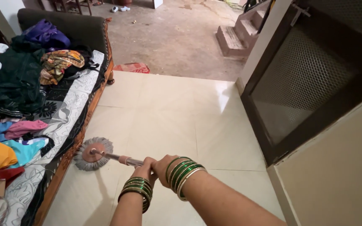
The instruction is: The person mops the floor in a room, moves to a doorway to open and go through a screen door, and then returns to place the mop into a bucket.
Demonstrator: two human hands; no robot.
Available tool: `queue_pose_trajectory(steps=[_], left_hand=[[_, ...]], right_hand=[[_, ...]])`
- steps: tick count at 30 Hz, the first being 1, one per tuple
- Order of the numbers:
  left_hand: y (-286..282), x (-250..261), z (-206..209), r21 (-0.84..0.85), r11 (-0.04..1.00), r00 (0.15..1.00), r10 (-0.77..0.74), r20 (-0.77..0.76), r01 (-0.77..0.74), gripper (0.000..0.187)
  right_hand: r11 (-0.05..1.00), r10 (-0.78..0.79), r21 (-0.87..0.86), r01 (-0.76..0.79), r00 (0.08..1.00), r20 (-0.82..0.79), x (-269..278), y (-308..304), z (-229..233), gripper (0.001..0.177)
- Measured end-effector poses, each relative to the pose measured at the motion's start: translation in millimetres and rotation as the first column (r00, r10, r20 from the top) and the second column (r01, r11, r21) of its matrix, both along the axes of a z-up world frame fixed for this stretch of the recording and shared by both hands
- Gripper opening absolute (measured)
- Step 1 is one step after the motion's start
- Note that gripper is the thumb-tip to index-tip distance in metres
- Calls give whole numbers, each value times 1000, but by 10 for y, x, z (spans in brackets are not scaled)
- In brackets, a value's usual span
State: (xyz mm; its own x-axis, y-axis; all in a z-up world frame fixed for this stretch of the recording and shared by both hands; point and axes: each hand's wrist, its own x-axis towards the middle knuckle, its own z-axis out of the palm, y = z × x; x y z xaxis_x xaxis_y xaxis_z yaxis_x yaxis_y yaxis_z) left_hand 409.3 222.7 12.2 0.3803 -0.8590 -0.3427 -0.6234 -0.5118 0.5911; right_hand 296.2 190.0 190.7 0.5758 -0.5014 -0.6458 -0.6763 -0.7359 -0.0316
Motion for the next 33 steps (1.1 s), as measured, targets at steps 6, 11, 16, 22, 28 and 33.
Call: queue_pose_trajectory(steps=[6,11,16,22,28,33], left_hand=[[-239,-122,-256,-18,999,996,49,-78,-50,77],[-365,-399,-97,41,998,994,54,-92,-51,82],[-630,-709,-60,130,903,609,376,-699,-409,74],[-681,-1113,202,185,835,379,417,-826,-518,92],[-777,-1364,185,193,851,372,403,-836,-489,94],[-835,-1600,283,240,847,327,422,-845,-475,97]], right_hand=[[996,83,-24,-84,996,-43,-129,-98,182,58],[998,34,-43,-35,999,-32,-351,-209,252,46],[999,-18,-51,17,1000,-13,-624,-328,325,41],[993,-94,-71,94,996,10,-963,-375,390,37],[988,-135,-77,133,991,-26,-1211,-430,366,36],[986,-149,-84,147,989,-25,-1440,-501,324,37]])
